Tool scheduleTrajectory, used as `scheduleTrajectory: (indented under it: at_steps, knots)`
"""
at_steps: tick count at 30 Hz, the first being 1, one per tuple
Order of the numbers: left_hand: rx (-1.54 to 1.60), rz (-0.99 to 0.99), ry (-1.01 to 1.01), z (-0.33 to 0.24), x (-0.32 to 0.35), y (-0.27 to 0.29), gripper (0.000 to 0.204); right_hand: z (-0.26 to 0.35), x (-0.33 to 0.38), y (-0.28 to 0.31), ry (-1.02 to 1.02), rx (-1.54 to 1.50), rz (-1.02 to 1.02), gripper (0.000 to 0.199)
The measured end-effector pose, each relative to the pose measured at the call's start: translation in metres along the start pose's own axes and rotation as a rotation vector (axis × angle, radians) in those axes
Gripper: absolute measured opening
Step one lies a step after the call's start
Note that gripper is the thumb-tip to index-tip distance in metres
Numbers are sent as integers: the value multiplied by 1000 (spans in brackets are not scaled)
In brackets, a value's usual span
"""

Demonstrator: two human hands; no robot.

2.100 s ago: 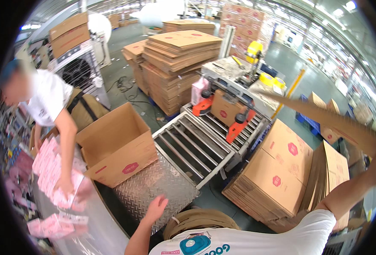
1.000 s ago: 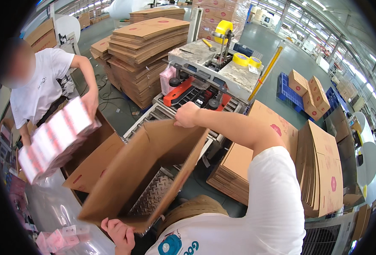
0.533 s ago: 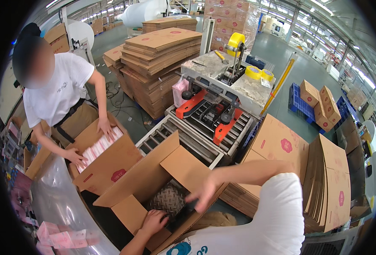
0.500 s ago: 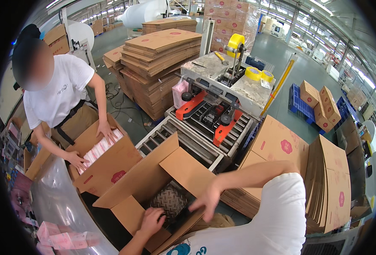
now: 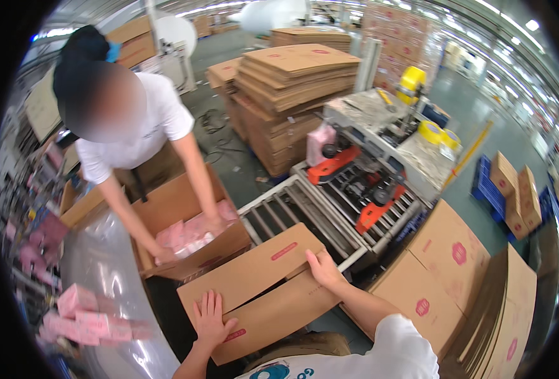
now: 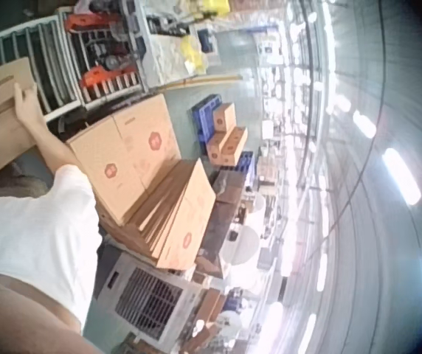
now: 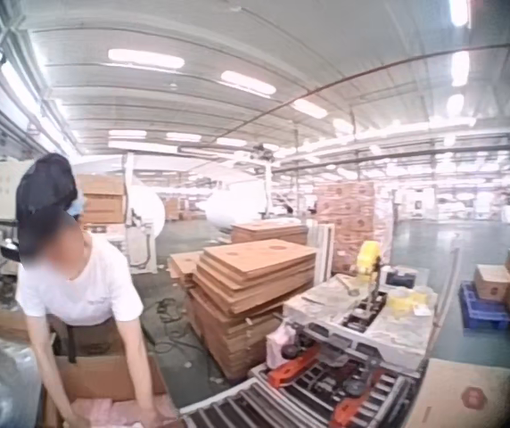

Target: The person picks up pink packages from a metal table and places them into cardboard boxes on a conveyor line.

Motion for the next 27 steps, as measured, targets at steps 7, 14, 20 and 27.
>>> scheduleTrajectory:
  at_steps: [7,14,20,27]
  knots:
    - [196,-169,314,107,53,6,67,0,-52,-29,-152,-898,-109,41]
    - [591,-419,751,182,118,-36,64,-189,-9,-83,-568,-613,619,74]
    - [1135,-469,742,117,122,-95,69,-35,-52,60,-128,-382,558,44]
    - [1842,-285,666,34,83,-48,84,172,16,-5,327,333,948,48]
Point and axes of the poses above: each hand's wrist, its own x-axis away from the middle knuckle, its own y-axis out of the back of the hand, z = x × y, the point moved 1 cm from there along -x, towards the middle knuckle, and after that the axes turned 7 degrees about x, right-handed, at the moved point
